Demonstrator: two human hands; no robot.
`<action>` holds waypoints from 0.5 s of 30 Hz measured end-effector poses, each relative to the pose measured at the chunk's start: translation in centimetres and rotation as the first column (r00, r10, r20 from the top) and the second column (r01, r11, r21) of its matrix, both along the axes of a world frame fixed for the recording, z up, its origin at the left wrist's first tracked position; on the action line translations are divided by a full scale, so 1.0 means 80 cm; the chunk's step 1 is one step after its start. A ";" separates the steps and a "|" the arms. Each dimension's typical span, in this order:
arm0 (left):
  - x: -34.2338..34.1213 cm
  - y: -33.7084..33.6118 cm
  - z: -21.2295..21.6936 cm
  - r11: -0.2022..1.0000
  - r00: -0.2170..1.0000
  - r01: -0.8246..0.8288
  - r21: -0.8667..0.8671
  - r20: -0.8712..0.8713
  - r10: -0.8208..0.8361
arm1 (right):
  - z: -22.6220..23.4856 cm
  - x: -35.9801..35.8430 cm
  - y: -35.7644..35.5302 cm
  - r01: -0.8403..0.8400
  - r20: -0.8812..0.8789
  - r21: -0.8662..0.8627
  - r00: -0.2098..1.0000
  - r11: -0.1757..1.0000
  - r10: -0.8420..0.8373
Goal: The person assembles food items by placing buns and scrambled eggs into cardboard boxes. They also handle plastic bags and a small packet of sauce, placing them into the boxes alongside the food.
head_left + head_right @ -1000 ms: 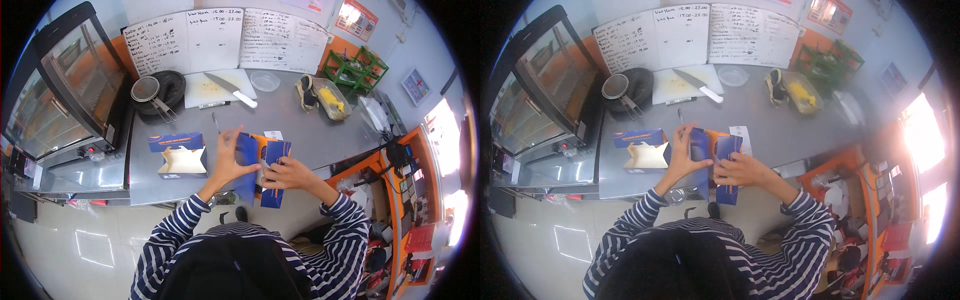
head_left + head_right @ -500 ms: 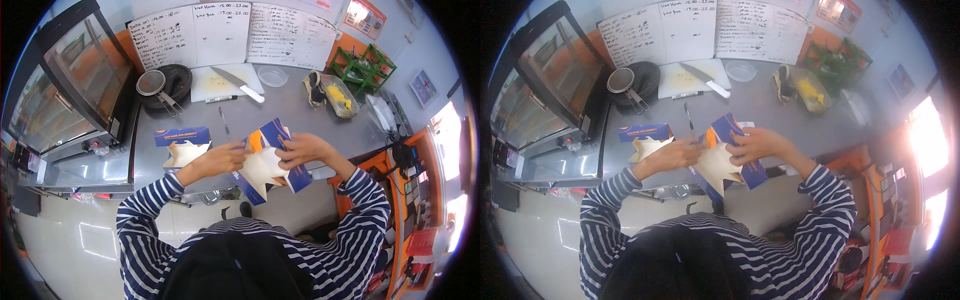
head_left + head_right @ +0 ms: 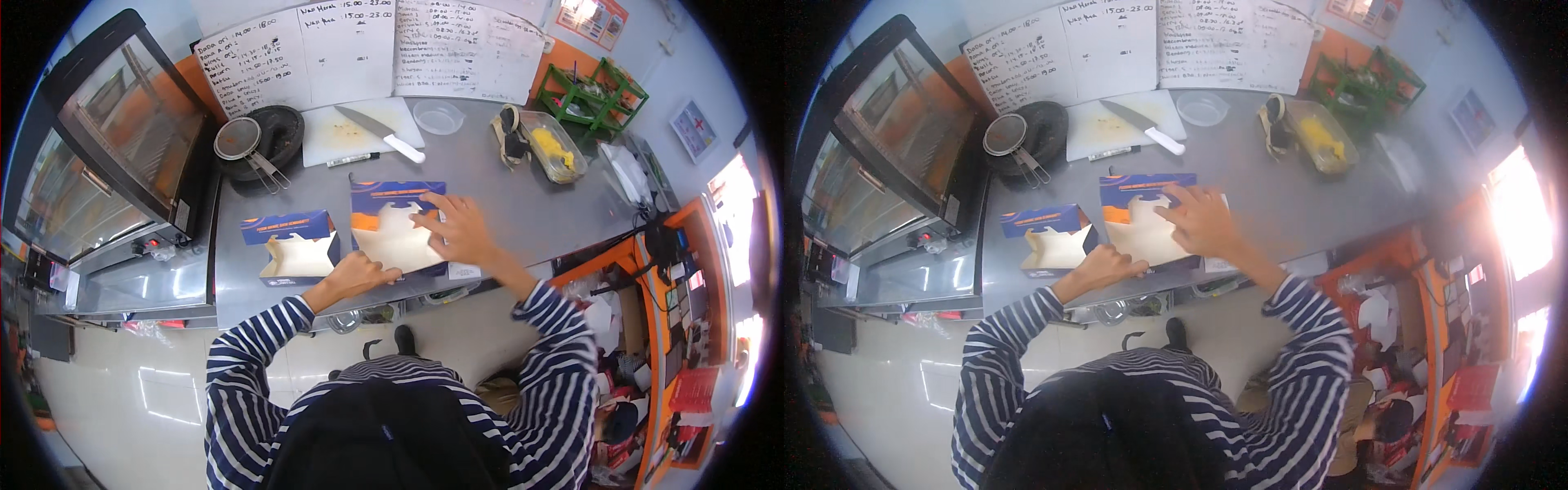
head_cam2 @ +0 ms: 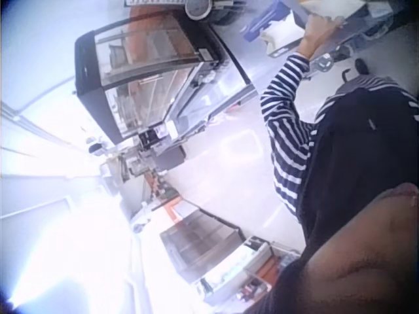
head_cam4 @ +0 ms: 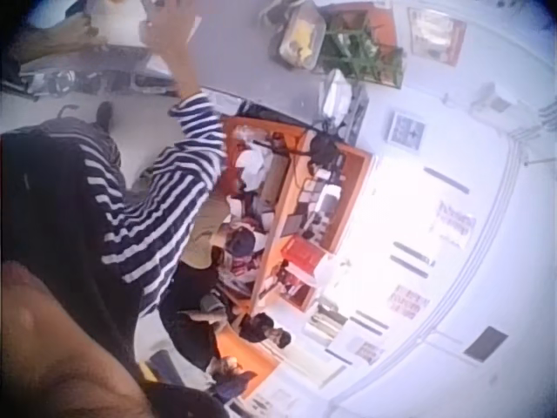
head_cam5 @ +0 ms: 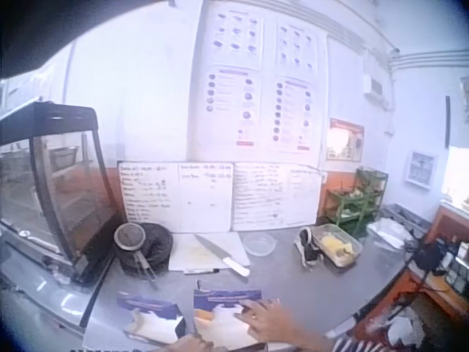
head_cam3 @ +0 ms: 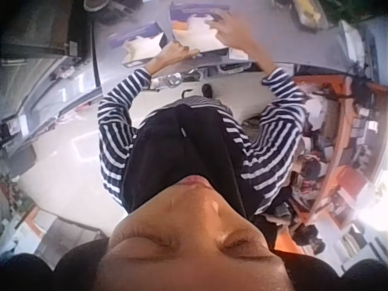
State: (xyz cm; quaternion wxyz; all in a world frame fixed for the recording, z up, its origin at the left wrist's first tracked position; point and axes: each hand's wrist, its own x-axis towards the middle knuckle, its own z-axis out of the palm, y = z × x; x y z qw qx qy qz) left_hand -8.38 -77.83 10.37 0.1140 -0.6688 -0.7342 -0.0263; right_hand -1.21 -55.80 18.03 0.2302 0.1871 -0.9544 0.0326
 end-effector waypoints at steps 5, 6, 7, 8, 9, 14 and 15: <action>-0.002 0.002 -0.025 0.993 0.993 -0.113 0.023 -0.022 0.113 | -0.116 -0.013 -0.017 0.621 0.339 -0.457 0.783 0.637 -0.521; -0.002 0.001 -0.029 0.995 0.993 -0.102 0.010 -0.065 0.102 | -0.124 -0.021 -0.014 0.664 0.482 -0.432 0.742 0.611 -0.466; -0.003 0.002 -0.031 0.996 0.991 -0.084 -0.005 -0.108 0.083 | -0.127 -0.029 -0.011 0.707 0.613 -0.400 0.680 0.584 -0.403; -0.003 0.004 -0.034 0.998 0.993 -0.066 0.017 -0.098 0.067 | -0.133 -0.036 -0.007 0.746 0.729 -0.360 0.600 0.561 -0.330; -0.003 0.006 -0.037 0.998 0.995 -0.048 0.039 -0.089 0.052 | -0.147 -0.042 -0.003 0.732 0.677 -0.356 0.630 0.581 -0.380; -0.011 0.001 -0.059 0.972 0.972 -0.234 0.032 -0.012 0.235 | -0.188 -0.070 0.032 0.687 0.524 -0.426 0.718 0.589 -0.458; -0.012 -0.002 -0.060 0.954 0.954 -0.298 0.020 0.000 0.298 | -0.194 -0.071 0.036 0.641 0.490 -0.479 0.762 0.600 -0.423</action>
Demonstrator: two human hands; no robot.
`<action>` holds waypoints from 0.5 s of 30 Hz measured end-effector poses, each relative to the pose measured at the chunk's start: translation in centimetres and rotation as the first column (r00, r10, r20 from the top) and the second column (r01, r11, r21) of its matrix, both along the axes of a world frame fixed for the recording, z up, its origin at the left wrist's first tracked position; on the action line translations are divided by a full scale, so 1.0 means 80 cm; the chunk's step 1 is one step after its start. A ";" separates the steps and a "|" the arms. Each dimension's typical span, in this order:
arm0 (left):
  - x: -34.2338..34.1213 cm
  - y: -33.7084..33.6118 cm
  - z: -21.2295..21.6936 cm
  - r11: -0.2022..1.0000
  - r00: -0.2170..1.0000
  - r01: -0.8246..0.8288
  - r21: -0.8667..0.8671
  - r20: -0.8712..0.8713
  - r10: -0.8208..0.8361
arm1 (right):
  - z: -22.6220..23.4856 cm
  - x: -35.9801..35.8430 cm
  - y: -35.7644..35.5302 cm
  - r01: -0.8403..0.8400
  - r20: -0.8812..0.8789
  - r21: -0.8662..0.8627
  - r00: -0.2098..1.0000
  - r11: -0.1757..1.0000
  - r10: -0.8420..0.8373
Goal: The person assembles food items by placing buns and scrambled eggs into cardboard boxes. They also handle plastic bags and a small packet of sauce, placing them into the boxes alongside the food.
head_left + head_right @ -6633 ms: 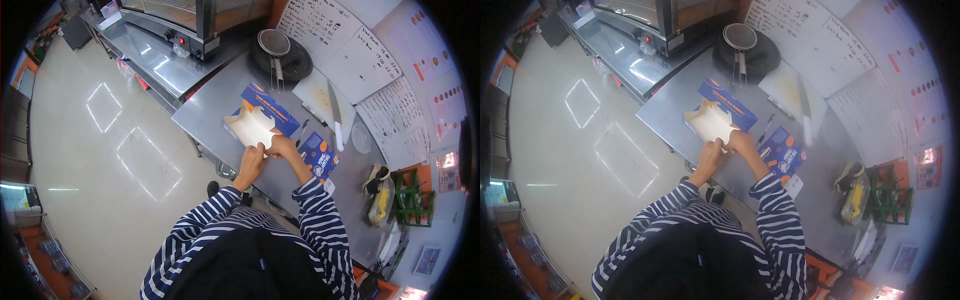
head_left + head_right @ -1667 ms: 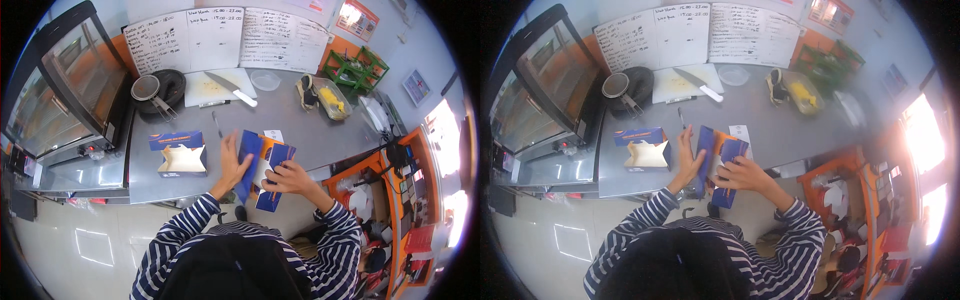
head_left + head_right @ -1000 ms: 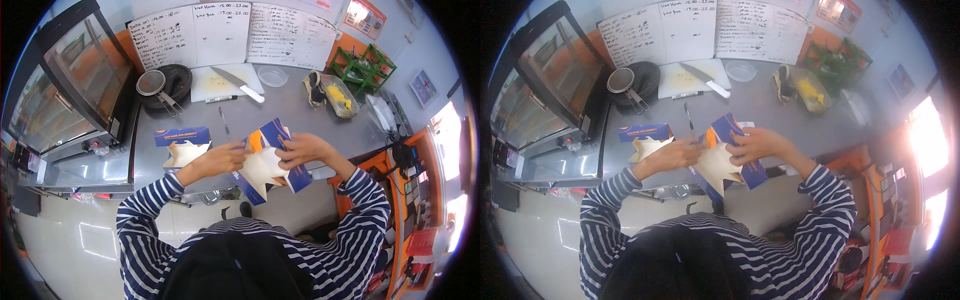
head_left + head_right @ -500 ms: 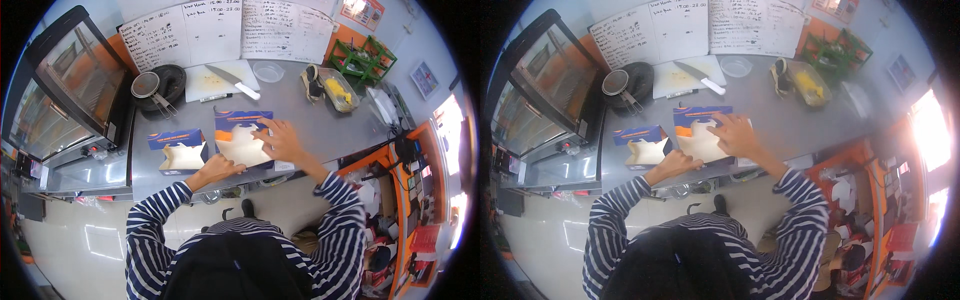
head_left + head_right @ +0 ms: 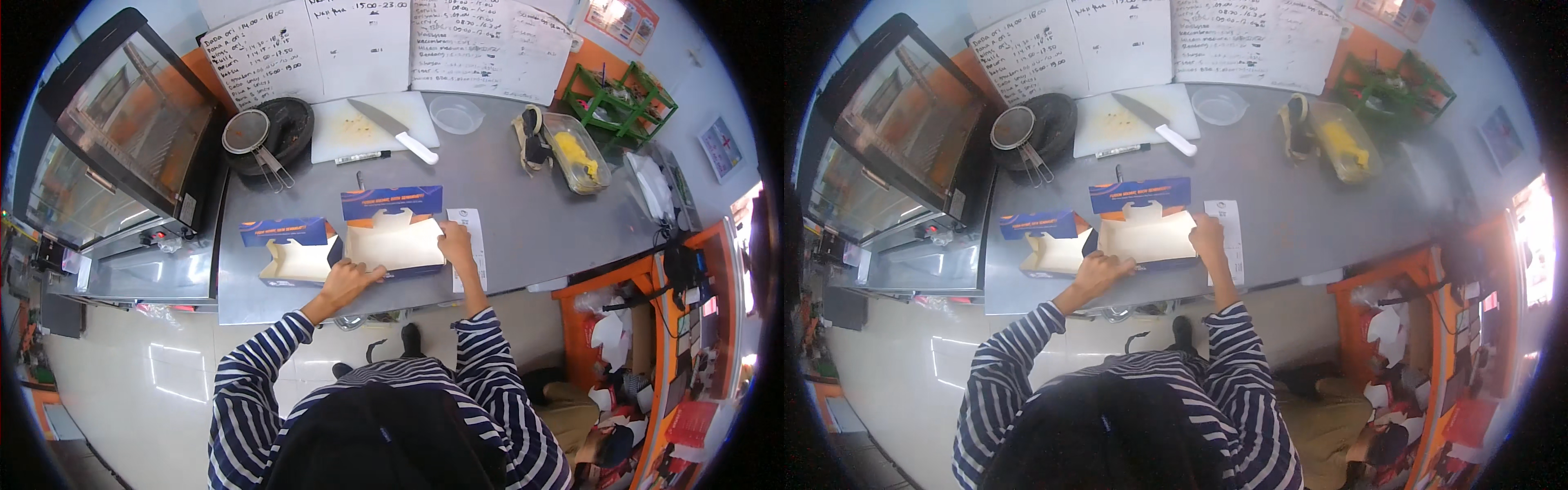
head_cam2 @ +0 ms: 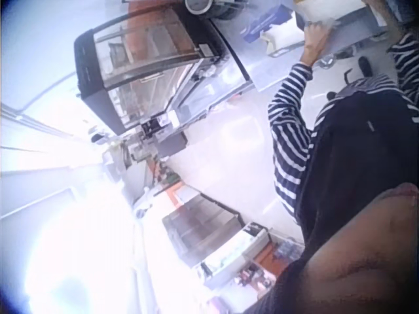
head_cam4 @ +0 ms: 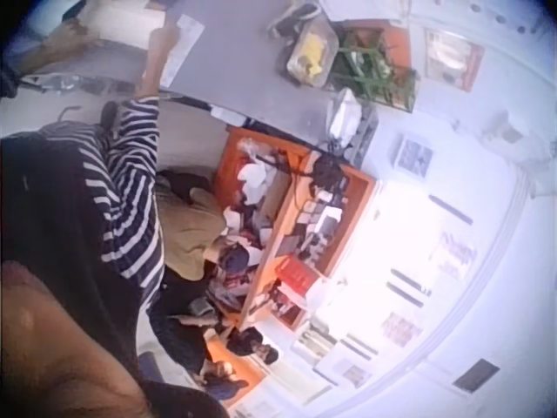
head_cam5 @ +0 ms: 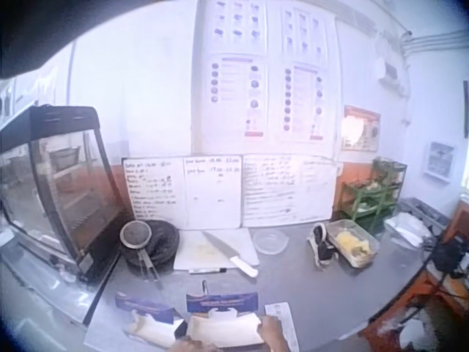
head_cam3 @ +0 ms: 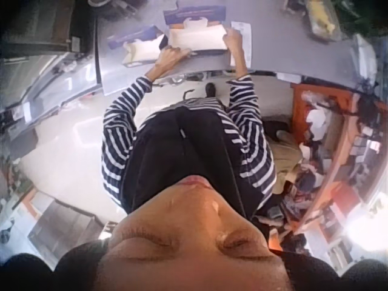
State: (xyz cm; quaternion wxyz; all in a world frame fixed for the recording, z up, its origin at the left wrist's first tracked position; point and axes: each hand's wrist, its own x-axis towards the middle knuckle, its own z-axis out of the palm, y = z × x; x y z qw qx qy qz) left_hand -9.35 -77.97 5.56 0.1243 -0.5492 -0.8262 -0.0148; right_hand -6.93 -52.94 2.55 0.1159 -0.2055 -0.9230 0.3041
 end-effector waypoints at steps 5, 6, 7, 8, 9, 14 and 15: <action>0.004 0.000 -0.009 0.919 0.900 -0.356 -0.171 0.203 0.386 | 0.004 -0.017 -0.019 -0.034 -0.134 0.020 0.990 0.999 0.037; 0.001 -0.001 -0.010 0.912 0.886 -0.355 -0.204 0.239 0.398 | 0.006 -0.021 -0.025 -0.020 -0.117 0.027 0.993 0.999 0.023; -0.001 -0.001 -0.009 0.906 0.870 -0.352 -0.233 0.276 0.409 | 0.006 -0.022 -0.031 -0.036 -0.068 0.071 0.997 0.997 0.040; -0.001 -0.006 -0.007 0.957 0.938 -0.269 -0.108 0.197 0.286 | 0.008 -0.023 -0.036 -0.041 -0.049 0.074 0.998 0.996 0.044; 0.002 -0.015 -0.004 0.985 0.981 -0.170 0.008 0.096 0.169 | 0.010 -0.025 -0.043 -0.049 -0.031 0.077 0.998 0.996 0.051; 0.072 -0.093 0.007 0.959 0.920 -0.063 0.277 0.388 -0.051 | 0.029 -0.014 -0.075 -0.068 0.018 0.154 0.998 0.986 0.066; 0.089 -0.118 -0.005 0.943 0.880 -0.092 0.321 0.469 -0.073 | 0.038 -0.006 -0.085 0.009 0.093 0.147 0.995 0.989 -0.023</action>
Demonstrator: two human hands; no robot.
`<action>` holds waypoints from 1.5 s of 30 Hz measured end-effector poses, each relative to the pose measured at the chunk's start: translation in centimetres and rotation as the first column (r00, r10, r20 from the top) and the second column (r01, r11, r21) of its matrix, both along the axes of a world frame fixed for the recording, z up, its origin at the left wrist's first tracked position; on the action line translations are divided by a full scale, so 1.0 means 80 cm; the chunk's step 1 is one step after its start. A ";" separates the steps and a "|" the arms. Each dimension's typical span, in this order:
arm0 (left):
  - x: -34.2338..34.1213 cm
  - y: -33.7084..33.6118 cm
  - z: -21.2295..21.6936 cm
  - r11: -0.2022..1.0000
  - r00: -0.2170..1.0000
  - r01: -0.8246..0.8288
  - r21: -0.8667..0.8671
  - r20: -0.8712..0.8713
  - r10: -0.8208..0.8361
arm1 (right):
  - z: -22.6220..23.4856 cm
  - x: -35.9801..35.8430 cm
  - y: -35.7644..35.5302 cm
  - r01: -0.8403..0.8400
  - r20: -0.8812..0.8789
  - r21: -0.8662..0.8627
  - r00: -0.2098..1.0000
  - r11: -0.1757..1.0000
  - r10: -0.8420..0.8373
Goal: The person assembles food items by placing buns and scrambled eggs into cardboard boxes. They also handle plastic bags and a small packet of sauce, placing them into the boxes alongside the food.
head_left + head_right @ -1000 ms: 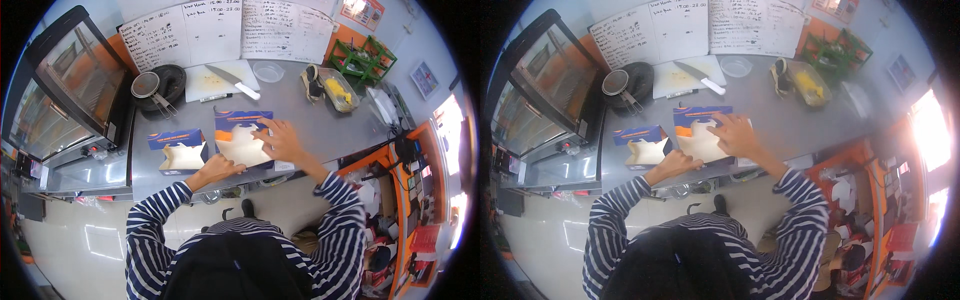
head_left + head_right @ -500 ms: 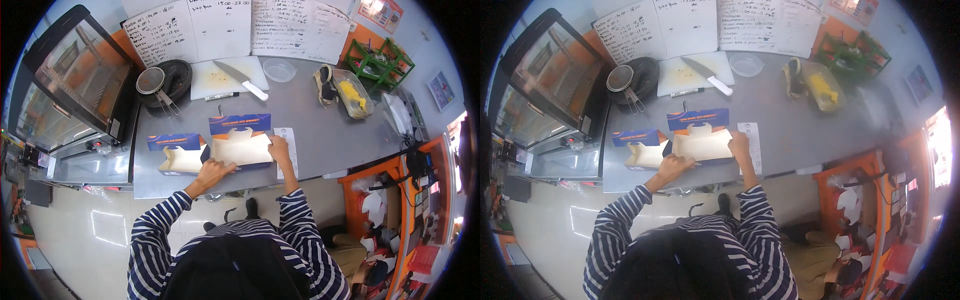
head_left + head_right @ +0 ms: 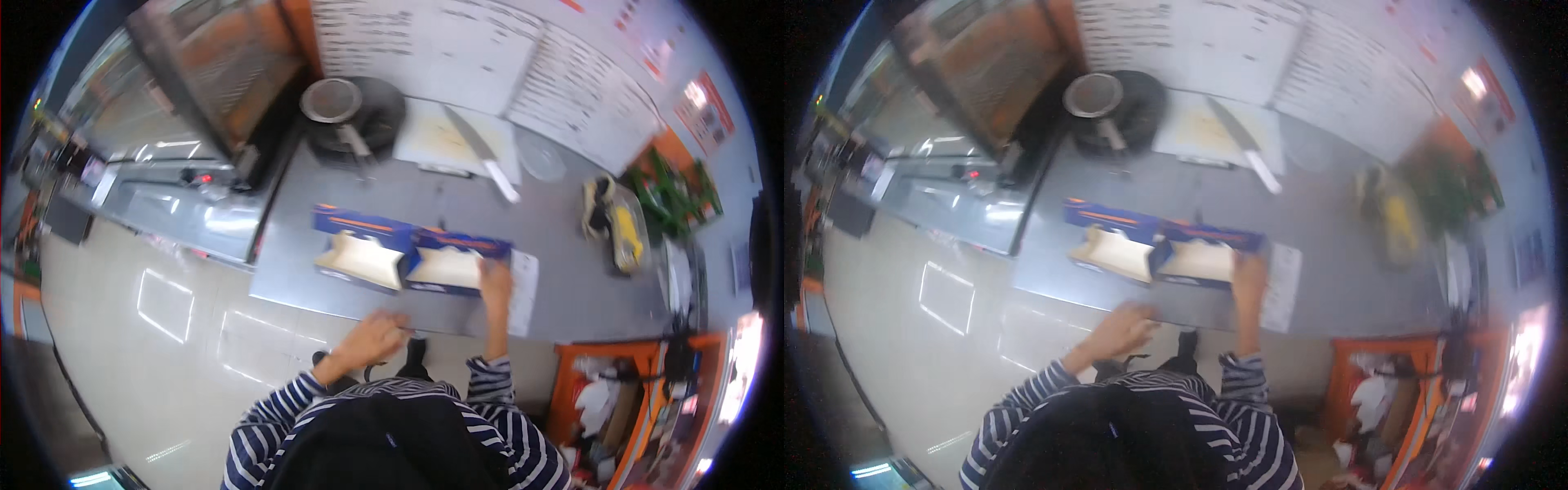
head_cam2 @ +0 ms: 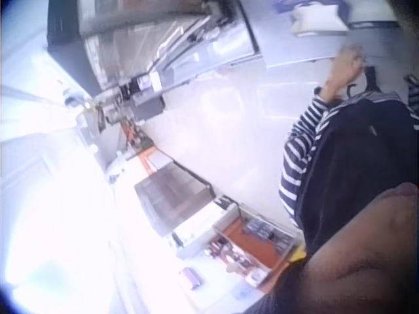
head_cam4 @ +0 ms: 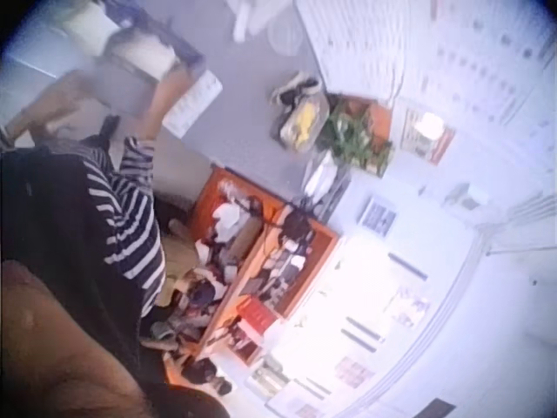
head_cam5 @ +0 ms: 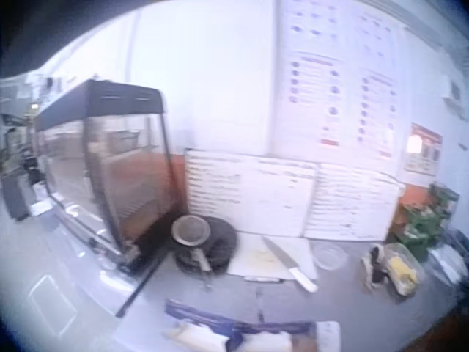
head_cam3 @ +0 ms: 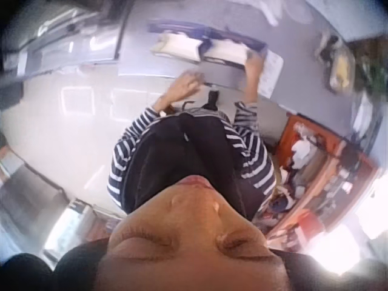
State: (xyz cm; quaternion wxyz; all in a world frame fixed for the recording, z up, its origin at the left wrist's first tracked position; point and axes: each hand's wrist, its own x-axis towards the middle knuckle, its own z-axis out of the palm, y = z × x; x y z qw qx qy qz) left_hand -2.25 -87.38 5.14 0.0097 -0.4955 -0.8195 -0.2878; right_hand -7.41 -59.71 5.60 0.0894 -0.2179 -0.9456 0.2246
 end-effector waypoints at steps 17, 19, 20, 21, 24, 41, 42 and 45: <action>0.126 -0.713 -0.015 0.603 0.529 -0.704 -0.375 0.289 0.798 | 0.136 -0.098 -0.657 -0.441 -0.839 -0.418 0.523 0.795 -0.151; 0.112 -0.800 -0.014 0.573 0.508 -0.756 -0.317 0.267 0.819 | 0.127 -0.121 -0.766 -0.537 -0.809 -0.464 0.580 0.704 -0.090; 0.103 -0.837 -0.011 0.565 0.484 -0.759 -0.325 0.298 0.823 | 0.118 -0.136 -0.814 -0.580 -0.799 -0.472 0.599 0.664 -0.044; 0.094 -0.874 -0.016 0.563 0.469 -0.769 -0.302 0.331 0.819 | 0.110 -0.151 -0.862 -0.620 -0.789 -0.479 0.614 0.621 0.005; 0.065 -0.981 -0.055 0.614 0.501 -0.777 -0.141 0.454 0.737 | 0.089 -0.203 -1.032 -0.697 -0.792 -0.434 0.597 0.570 0.126; -0.125 -1.643 -0.111 0.146 -0.096 -0.944 -0.297 0.668 0.738 | 0.251 -0.708 -1.776 -0.432 -0.948 0.224 0.111 0.874 0.298; -0.155 -1.688 -0.106 0.180 -0.046 -0.949 -0.258 0.681 0.731 | 0.260 -0.728 -1.778 -0.355 -0.955 0.225 0.107 0.907 0.278; -0.272 -1.799 -0.049 0.412 0.271 -0.891 -0.192 0.501 0.822 | 0.280 -0.769 -1.755 -0.083 -0.895 0.381 0.217 0.921 0.390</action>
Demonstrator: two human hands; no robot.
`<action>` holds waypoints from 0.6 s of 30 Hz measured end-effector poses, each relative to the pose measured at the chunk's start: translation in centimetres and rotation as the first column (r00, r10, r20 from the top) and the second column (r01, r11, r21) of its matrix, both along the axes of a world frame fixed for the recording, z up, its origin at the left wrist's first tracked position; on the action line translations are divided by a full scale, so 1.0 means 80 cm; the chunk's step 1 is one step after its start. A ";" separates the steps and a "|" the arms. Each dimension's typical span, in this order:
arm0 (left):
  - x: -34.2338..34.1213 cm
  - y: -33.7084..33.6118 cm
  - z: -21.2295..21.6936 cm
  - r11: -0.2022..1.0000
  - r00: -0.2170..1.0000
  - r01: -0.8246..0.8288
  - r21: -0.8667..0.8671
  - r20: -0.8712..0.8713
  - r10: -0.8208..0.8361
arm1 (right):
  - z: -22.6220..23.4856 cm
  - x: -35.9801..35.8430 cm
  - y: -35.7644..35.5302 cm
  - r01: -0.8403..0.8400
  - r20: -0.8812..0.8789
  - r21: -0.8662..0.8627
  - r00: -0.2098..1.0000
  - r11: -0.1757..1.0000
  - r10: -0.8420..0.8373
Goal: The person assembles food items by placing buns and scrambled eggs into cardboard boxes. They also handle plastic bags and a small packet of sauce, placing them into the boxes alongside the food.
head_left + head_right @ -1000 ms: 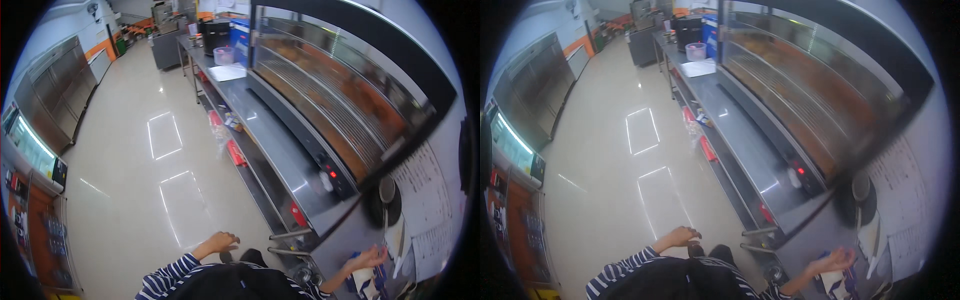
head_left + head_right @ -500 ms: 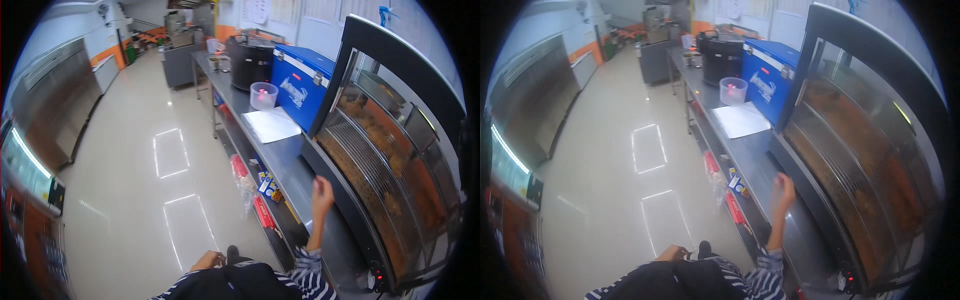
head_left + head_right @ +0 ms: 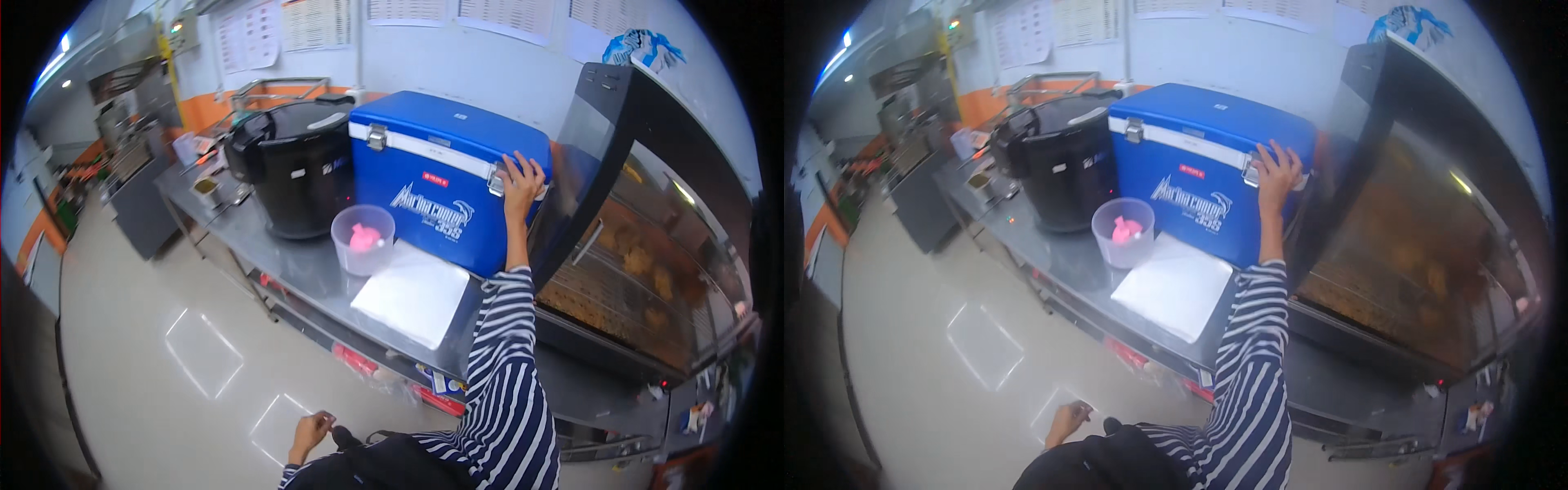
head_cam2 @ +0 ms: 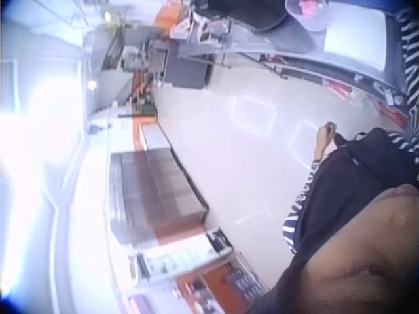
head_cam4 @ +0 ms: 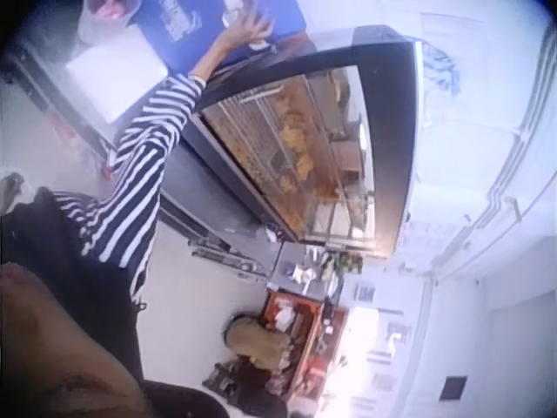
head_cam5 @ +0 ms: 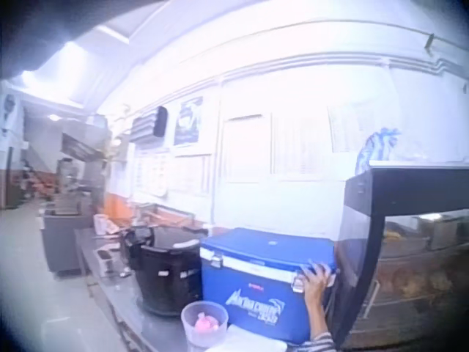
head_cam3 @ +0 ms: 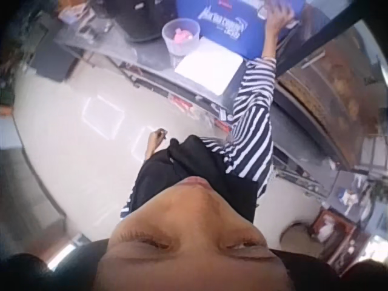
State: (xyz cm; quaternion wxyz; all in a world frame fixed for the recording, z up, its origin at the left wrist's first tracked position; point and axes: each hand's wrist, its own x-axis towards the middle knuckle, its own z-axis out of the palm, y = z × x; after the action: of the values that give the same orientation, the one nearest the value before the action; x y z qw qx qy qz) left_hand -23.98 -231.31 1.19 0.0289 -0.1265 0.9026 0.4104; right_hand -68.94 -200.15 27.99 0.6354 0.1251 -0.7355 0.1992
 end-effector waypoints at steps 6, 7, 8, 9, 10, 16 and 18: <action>-0.246 -0.122 0.185 0.868 0.822 0.480 -0.125 -0.281 -0.495 | 0.014 -0.018 0.002 0.238 -0.047 0.264 0.971 0.935 -0.234; -0.284 -0.127 0.221 0.827 0.741 0.526 -0.200 -0.370 -0.560 | 0.030 -0.022 -0.001 0.266 -0.034 0.277 0.963 0.923 -0.267; -0.319 -0.135 0.253 0.801 0.698 0.544 -0.250 -0.394 -0.598 | 0.049 -0.034 -0.009 0.291 -0.063 0.269 0.957 0.918 -0.284; -0.356 -0.138 0.282 0.772 0.654 0.563 -0.295 -0.413 -0.634 | 0.073 -0.050 -0.012 0.316 -0.089 0.266 0.949 0.911 -0.303; -0.393 -0.133 0.315 0.756 0.597 0.552 -0.352 -0.466 -0.653 | 0.103 -0.064 -0.008 0.350 -0.121 0.264 0.936 0.899 -0.329; -0.616 -0.036 0.495 0.744 0.257 0.228 -0.628 -0.698 -0.668 | 0.255 -0.200 0.045 0.238 -0.249 0.204 0.951 0.950 -0.185; -0.705 0.006 0.525 0.678 0.223 0.206 -0.706 -0.641 -0.735 | 0.285 -0.245 0.052 0.235 -0.279 0.207 0.945 0.950 -0.173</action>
State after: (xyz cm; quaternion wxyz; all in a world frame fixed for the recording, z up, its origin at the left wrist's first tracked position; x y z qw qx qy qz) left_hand -80.34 -230.84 43.22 -0.3642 0.4051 0.8266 0.1411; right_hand -88.54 -195.98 50.80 0.7231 0.1477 -0.6744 0.0243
